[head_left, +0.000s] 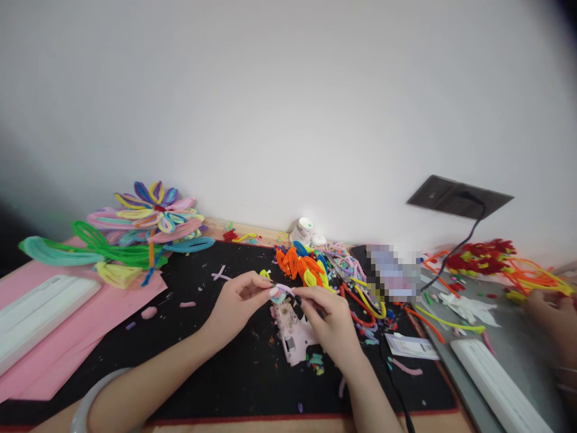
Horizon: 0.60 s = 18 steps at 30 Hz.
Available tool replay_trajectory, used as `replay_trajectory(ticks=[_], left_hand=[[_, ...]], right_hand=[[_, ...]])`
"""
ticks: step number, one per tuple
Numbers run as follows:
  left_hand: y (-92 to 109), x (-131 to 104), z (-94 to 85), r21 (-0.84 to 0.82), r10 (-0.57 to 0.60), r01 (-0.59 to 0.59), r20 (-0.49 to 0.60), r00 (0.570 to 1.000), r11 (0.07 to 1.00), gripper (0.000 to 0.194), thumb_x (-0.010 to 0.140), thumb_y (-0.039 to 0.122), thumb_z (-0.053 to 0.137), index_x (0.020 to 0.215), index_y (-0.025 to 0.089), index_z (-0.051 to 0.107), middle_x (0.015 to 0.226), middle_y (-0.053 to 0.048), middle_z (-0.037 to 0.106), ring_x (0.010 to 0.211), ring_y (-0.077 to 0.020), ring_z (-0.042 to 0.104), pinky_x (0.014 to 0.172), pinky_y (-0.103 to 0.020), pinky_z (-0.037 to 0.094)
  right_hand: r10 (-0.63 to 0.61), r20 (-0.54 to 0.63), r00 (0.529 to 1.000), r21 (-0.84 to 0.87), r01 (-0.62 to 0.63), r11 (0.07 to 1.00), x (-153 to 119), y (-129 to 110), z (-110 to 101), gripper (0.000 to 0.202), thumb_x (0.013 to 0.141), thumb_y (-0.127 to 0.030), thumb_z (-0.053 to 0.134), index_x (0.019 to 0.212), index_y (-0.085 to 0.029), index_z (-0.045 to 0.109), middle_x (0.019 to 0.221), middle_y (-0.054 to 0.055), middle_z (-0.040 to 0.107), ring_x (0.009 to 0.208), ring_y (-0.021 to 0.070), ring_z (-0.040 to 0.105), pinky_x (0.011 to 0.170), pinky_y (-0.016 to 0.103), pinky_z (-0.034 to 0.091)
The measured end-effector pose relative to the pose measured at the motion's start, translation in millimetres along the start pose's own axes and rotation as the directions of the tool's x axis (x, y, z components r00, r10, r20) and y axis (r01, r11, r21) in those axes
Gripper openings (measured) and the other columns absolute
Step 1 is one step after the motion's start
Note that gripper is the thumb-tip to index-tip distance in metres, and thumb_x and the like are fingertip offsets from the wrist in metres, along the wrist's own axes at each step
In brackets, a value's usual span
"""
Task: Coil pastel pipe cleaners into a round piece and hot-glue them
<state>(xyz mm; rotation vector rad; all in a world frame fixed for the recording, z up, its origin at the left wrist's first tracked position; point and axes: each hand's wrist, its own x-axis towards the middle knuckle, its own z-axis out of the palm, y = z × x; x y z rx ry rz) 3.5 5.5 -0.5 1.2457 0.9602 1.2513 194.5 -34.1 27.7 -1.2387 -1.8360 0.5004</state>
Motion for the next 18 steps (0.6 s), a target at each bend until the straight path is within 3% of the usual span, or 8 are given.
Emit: replay_trajectory(ticks=[5, 12, 18], left_hand=[[-3.6, 0.3, -0.1, -0.046, 0.037, -0.037, 0.012, 0.999, 0.998, 0.009, 0.068, 0.019, 0.075, 0.069, 0.017, 0.066, 0.076, -0.001, 0.068, 0.074, -0.0149, 0.066, 0.074, -0.029, 0.055], [-1.3, -1.9, -1.8, 0.068, 0.236, -0.243, 0.1, 0.967, 0.968, 0.008, 0.076, 0.013, 0.067, 0.07, 0.018, 0.066, 0.093, -0.007, 0.069, 0.09, -0.0173, 0.067, 0.082, -0.03, 0.054], [-7.4, -2.6, -1.6, 0.014, 0.153, -0.156, 0.106, 0.982, 0.988, 0.011, 0.077, 0.012, 0.067, 0.08, 0.019, 0.059, 0.092, -0.004, 0.069, 0.083, -0.0157, 0.068, 0.079, -0.03, 0.056]], right_hand=[[-0.041, -0.017, 0.999, 0.005, 0.041, 0.999, -0.6, 1.1, 1.3, 0.024, 0.085, -0.007, 0.056, 0.094, -0.02, 0.074, 0.086, 0.004, 0.075, 0.074, 0.0155, 0.068, 0.068, 0.023, 0.052], [-0.063, -0.029, 0.998, 0.012, 0.063, 0.998, 1.2, 1.4, -0.6, 0.024, 0.085, -0.005, 0.055, 0.092, -0.019, 0.074, 0.085, 0.005, 0.074, 0.076, 0.0153, 0.068, 0.07, 0.023, 0.052], [-0.067, -0.028, 0.997, 0.024, 0.067, 0.997, 1.4, 2.9, -1.2, 0.024, 0.085, -0.005, 0.055, 0.091, -0.019, 0.074, 0.084, 0.005, 0.073, 0.074, 0.0154, 0.067, 0.066, 0.023, 0.051]])
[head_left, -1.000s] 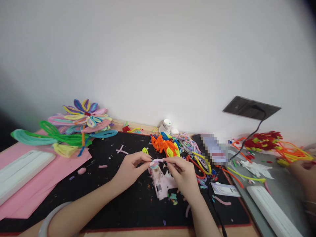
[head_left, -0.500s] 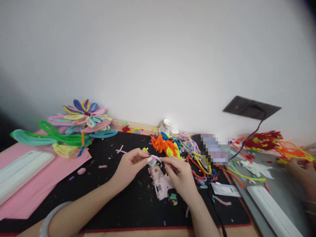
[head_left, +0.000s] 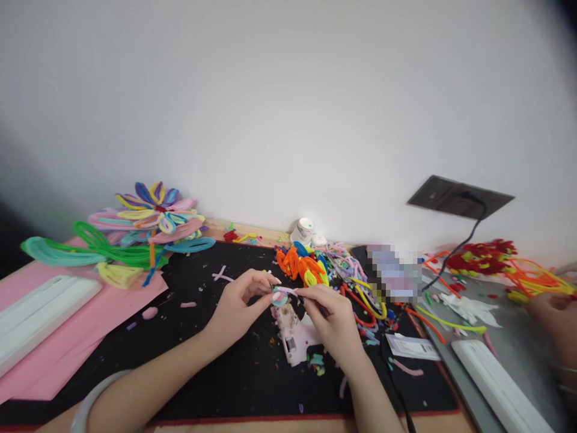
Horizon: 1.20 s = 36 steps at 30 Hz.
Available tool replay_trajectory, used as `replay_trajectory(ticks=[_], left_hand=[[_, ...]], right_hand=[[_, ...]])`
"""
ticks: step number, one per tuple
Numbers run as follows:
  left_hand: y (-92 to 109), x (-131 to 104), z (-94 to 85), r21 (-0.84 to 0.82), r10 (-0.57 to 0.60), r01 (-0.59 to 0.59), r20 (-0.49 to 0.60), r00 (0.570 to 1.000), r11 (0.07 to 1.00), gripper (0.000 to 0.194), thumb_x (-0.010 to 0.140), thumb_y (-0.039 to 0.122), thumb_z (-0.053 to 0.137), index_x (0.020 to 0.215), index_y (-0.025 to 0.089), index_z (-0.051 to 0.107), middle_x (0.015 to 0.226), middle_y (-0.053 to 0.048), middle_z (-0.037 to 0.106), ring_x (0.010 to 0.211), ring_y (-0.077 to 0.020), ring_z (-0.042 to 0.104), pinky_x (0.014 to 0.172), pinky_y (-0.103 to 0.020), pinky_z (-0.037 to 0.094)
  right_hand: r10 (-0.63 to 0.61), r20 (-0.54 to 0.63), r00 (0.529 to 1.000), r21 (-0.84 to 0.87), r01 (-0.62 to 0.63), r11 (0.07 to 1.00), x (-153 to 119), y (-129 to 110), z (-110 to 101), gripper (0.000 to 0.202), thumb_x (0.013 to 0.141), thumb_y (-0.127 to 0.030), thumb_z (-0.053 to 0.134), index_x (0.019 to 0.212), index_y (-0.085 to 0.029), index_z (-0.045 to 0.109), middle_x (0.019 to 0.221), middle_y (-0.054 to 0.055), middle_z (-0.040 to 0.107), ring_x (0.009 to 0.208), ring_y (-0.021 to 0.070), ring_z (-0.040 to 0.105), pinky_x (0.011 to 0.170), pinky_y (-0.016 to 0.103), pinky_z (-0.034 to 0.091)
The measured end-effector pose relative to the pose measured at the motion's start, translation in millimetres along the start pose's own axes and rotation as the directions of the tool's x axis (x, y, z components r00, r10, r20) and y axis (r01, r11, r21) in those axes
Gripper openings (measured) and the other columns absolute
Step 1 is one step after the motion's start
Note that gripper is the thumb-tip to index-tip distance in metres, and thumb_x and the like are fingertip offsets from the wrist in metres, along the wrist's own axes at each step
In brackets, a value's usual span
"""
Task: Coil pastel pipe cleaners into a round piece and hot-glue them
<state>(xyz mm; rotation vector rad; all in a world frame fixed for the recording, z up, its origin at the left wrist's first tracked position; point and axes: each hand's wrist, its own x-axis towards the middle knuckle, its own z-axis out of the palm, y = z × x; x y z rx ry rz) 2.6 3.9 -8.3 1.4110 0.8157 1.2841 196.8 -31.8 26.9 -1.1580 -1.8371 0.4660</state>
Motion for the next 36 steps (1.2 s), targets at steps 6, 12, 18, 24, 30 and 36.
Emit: replay_trajectory(ticks=[6, 12, 18, 24, 30, 36], left_hand=[[-3.1, 1.6, -1.8, 0.053, 0.077, -0.077, 0.011, 0.997, 0.996, 0.007, 0.078, 0.013, 0.067, 0.083, 0.018, 0.066, 0.097, -0.005, 0.067, 0.087, -0.0165, 0.067, 0.08, -0.03, 0.057], [0.7, 2.3, -1.3, 0.035, 0.105, -0.105, -0.01, 0.994, 0.994, 0.006, 0.077, 0.015, 0.07, 0.082, 0.019, 0.069, 0.097, -0.006, 0.066, 0.084, -0.0162, 0.067, 0.077, -0.029, 0.058], [-1.6, 2.0, -1.4, 0.055, 0.095, -0.093, -0.027, 0.995, 0.994, 0.006, 0.076, 0.013, 0.069, 0.077, 0.019, 0.069, 0.093, -0.006, 0.069, 0.085, -0.0175, 0.068, 0.077, -0.03, 0.058], [2.9, 1.2, -0.9, 0.057, 0.057, -0.055, -0.041, 0.998, 0.997, 0.005, 0.075, 0.014, 0.068, 0.073, 0.019, 0.069, 0.087, -0.005, 0.072, 0.084, -0.0179, 0.069, 0.078, -0.03, 0.057], [4.7, 2.4, 0.4, 0.038, -0.024, 0.026, -0.032, 0.999, 0.999, 0.003, 0.074, 0.018, 0.068, 0.072, 0.019, 0.066, 0.086, -0.004, 0.075, 0.082, -0.0187, 0.071, 0.079, -0.032, 0.058], [4.2, 1.1, 0.2, 0.084, -0.123, 0.124, -0.015, 0.992, 0.989, 0.006, 0.074, 0.02, 0.068, 0.075, 0.019, 0.063, 0.076, -0.001, 0.072, 0.074, -0.0176, 0.07, 0.071, -0.03, 0.056]], right_hand=[[-0.005, -0.003, 1.0, -0.004, 0.005, 1.0, -0.3, 0.5, -0.2, 0.023, 0.086, -0.006, 0.055, 0.091, -0.019, 0.074, 0.083, 0.005, 0.073, 0.073, 0.0149, 0.066, 0.067, 0.023, 0.051], [-0.019, -0.01, 1.0, -0.009, 0.019, 1.0, 0.6, -1.7, -0.3, 0.024, 0.086, -0.005, 0.055, 0.092, -0.019, 0.074, 0.084, 0.005, 0.073, 0.075, 0.0151, 0.067, 0.07, 0.023, 0.052], [-0.025, -0.01, 1.0, -0.015, 0.025, 1.0, 0.6, -2.1, -0.9, 0.024, 0.085, -0.005, 0.055, 0.091, -0.019, 0.074, 0.084, 0.005, 0.073, 0.076, 0.015, 0.067, 0.07, 0.023, 0.052], [-0.028, -0.006, 1.0, -0.013, 0.028, 1.0, 0.5, -1.6, -0.5, 0.024, 0.086, -0.005, 0.055, 0.092, -0.019, 0.074, 0.084, 0.005, 0.074, 0.076, 0.0151, 0.068, 0.072, 0.023, 0.052], [-0.024, 0.002, 1.0, -0.02, 0.024, 1.0, -0.2, -2.0, -0.6, 0.025, 0.086, -0.005, 0.055, 0.092, -0.02, 0.074, 0.085, 0.005, 0.074, 0.077, 0.016, 0.068, 0.072, 0.024, 0.053], [-0.015, -0.007, 1.0, -0.017, 0.015, 1.0, 1.2, -3.9, -0.7, 0.025, 0.086, -0.008, 0.054, 0.091, -0.021, 0.074, 0.085, 0.006, 0.075, 0.076, 0.0173, 0.068, 0.071, 0.027, 0.055]])
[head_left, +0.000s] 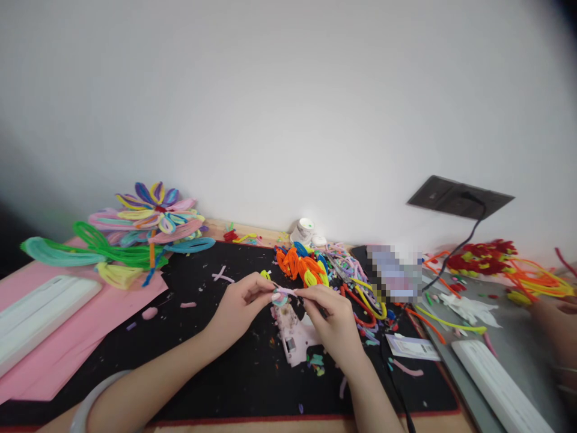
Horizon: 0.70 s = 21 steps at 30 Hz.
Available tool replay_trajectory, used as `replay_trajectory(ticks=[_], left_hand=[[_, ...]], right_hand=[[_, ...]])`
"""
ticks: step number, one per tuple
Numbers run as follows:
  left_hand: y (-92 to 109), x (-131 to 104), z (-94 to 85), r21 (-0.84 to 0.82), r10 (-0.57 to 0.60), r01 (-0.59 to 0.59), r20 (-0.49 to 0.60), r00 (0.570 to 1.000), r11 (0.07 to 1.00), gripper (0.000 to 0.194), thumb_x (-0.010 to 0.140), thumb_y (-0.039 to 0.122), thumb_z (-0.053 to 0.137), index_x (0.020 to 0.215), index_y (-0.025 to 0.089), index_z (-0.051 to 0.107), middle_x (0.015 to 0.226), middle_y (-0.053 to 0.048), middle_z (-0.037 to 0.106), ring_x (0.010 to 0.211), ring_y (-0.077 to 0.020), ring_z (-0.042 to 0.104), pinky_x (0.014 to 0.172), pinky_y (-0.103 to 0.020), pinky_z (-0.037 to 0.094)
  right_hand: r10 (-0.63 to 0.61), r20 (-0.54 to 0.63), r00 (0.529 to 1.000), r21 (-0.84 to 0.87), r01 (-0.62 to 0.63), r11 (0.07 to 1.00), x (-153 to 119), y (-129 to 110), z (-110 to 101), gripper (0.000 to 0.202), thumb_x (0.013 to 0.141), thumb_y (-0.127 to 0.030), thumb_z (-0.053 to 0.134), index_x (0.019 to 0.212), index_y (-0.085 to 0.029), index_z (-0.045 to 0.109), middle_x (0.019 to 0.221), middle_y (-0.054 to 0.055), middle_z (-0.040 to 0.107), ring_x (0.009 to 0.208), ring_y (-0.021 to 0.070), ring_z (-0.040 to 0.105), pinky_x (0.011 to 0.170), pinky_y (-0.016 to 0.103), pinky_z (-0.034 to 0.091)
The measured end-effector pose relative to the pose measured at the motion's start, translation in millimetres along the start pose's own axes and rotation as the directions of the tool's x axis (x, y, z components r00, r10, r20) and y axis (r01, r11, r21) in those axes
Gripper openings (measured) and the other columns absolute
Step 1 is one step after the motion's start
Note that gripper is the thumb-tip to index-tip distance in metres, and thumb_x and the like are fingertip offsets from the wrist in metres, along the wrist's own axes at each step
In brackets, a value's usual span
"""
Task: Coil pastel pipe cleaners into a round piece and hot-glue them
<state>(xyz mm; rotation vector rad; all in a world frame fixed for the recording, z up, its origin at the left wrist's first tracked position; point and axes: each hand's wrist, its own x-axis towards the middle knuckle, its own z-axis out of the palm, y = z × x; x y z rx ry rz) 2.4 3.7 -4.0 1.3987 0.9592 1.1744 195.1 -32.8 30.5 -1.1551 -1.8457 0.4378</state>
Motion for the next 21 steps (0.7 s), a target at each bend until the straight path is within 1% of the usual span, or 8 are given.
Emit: replay_trajectory(ticks=[4, 9, 11, 13, 16, 21], left_hand=[[0.9, 0.2, -0.4, 0.032, -0.01, 0.01, 0.007, 1.0, 0.999, 0.006, 0.075, 0.02, 0.067, 0.074, 0.019, 0.061, 0.072, 0.001, 0.07, 0.072, -0.0173, 0.07, 0.07, -0.03, 0.055], [2.0, 0.1, -1.1, 0.105, 0.043, -0.042, 0.0, 0.999, 0.994, 0.004, 0.075, 0.018, 0.067, 0.076, 0.019, 0.064, 0.075, 0.0, 0.069, 0.076, -0.0173, 0.069, 0.075, -0.03, 0.054], [2.5, 0.1, -0.8, 0.096, 0.035, -0.036, 0.012, 0.999, 0.995, 0.004, 0.074, 0.018, 0.067, 0.076, 0.019, 0.064, 0.075, 0.0, 0.069, 0.076, -0.0171, 0.069, 0.075, -0.03, 0.054], [3.1, 0.3, -0.2, 0.062, 0.011, -0.012, 0.016, 1.0, 0.998, 0.005, 0.074, 0.019, 0.068, 0.076, 0.019, 0.063, 0.074, 0.001, 0.068, 0.074, -0.0167, 0.069, 0.073, -0.029, 0.054], [3.4, 0.4, 0.5, 0.031, -0.019, 0.019, -0.004, 1.0, 0.999, 0.008, 0.073, 0.022, 0.069, 0.072, 0.019, 0.061, 0.069, 0.001, 0.067, 0.069, -0.0163, 0.067, 0.068, -0.028, 0.053], [2.4, 0.4, 0.8, 0.018, -0.004, 0.004, -0.042, 0.999, 1.0, 0.012, 0.071, 0.025, 0.071, 0.068, 0.018, 0.062, 0.068, 0.001, 0.065, 0.067, -0.0162, 0.065, 0.066, -0.028, 0.053]], right_hand=[[0.003, 0.0, 1.0, -0.001, -0.003, 1.0, -0.3, 0.2, 0.6, 0.026, 0.086, -0.007, 0.054, 0.091, -0.022, 0.074, 0.084, 0.005, 0.074, 0.075, 0.0172, 0.068, 0.07, 0.027, 0.055], [0.006, 0.004, 1.0, 0.001, -0.006, 1.0, -1.2, 1.8, 1.0, 0.025, 0.085, -0.006, 0.055, 0.092, -0.021, 0.074, 0.085, 0.005, 0.074, 0.077, 0.0166, 0.068, 0.072, 0.026, 0.054], [0.009, 0.006, 1.0, 0.005, -0.009, 1.0, -1.2, 1.9, 1.1, 0.025, 0.085, -0.006, 0.055, 0.091, -0.021, 0.074, 0.085, 0.005, 0.074, 0.077, 0.0164, 0.068, 0.072, 0.026, 0.054], [0.008, 0.009, 1.0, 0.007, -0.009, 1.0, -1.1, 1.5, 1.2, 0.025, 0.085, -0.006, 0.055, 0.091, -0.021, 0.074, 0.085, 0.005, 0.074, 0.077, 0.0163, 0.068, 0.072, 0.026, 0.054], [0.009, 0.01, 1.0, 0.007, -0.009, 1.0, -1.2, 0.8, 1.1, 0.025, 0.085, -0.006, 0.055, 0.091, -0.021, 0.074, 0.084, 0.005, 0.074, 0.076, 0.0165, 0.068, 0.072, 0.026, 0.054], [0.011, 0.015, 1.0, 0.003, -0.011, 1.0, -1.9, 1.2, 1.2, 0.024, 0.085, -0.007, 0.055, 0.092, -0.021, 0.074, 0.084, 0.005, 0.074, 0.077, 0.0171, 0.068, 0.072, 0.026, 0.054]])
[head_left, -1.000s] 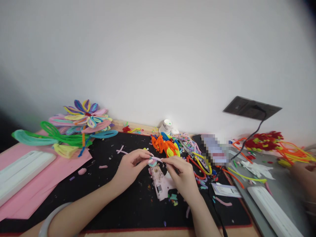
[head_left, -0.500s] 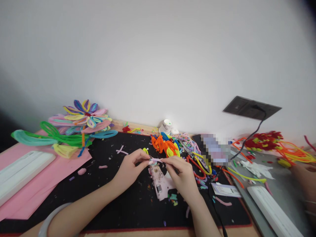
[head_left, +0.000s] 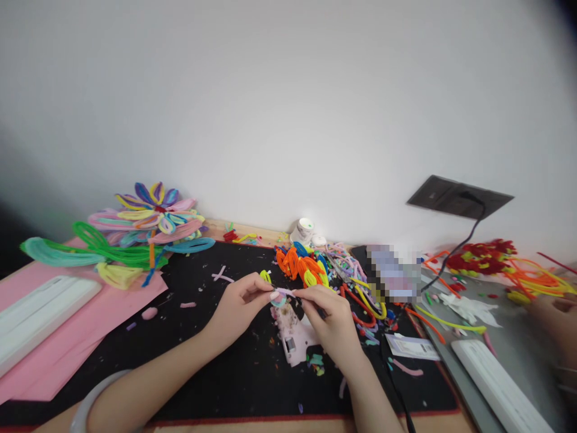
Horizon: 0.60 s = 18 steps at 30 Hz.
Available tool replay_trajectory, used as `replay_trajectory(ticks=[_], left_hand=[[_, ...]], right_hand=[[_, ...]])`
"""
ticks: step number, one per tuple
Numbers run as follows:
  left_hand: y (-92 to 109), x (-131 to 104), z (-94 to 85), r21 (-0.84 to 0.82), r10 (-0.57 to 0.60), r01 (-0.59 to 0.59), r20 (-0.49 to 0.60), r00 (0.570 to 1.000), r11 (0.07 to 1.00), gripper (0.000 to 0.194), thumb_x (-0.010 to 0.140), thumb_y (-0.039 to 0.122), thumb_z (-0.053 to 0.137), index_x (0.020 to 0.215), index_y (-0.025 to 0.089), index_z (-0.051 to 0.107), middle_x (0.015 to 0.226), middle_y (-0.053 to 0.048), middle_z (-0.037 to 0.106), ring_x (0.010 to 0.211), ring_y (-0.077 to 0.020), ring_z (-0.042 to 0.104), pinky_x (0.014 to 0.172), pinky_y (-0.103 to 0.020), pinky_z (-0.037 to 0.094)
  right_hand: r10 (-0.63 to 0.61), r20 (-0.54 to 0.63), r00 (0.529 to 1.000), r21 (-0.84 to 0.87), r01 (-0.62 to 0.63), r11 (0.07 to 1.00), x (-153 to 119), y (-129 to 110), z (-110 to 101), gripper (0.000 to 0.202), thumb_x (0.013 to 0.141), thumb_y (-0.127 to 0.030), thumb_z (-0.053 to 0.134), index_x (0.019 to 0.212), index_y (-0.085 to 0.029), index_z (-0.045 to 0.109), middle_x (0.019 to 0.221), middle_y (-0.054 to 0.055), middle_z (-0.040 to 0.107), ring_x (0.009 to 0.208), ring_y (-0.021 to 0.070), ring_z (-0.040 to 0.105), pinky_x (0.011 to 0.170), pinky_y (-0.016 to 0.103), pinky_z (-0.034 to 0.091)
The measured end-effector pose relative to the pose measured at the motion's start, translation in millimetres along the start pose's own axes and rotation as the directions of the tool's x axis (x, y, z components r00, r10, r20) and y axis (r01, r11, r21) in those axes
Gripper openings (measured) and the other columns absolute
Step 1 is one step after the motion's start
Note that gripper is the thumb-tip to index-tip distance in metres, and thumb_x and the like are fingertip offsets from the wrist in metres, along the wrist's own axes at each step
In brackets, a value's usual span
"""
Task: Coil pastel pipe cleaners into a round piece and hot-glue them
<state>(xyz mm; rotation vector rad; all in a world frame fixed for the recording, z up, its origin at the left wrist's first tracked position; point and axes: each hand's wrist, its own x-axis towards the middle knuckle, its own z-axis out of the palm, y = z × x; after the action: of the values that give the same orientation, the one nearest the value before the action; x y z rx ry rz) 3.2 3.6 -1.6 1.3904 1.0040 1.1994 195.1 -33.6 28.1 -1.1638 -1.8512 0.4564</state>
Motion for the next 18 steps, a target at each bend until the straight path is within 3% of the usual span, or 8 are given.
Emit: replay_trajectory(ticks=[18], left_hand=[[1.9, -0.2, 0.6, -0.017, 0.026, -0.027, -0.029, 0.999, 0.999, 0.012, 0.071, 0.025, 0.071, 0.064, 0.018, 0.064, 0.068, -0.001, 0.067, 0.069, -0.0171, 0.066, 0.068, -0.03, 0.056]], right_hand=[[0.002, 0.002, 1.0, 0.004, -0.002, 1.0, 0.4, 0.0, 2.3, 0.023, 0.085, -0.008, 0.056, 0.091, -0.022, 0.074, 0.083, 0.004, 0.074, 0.075, 0.0166, 0.068, 0.07, 0.026, 0.054]])
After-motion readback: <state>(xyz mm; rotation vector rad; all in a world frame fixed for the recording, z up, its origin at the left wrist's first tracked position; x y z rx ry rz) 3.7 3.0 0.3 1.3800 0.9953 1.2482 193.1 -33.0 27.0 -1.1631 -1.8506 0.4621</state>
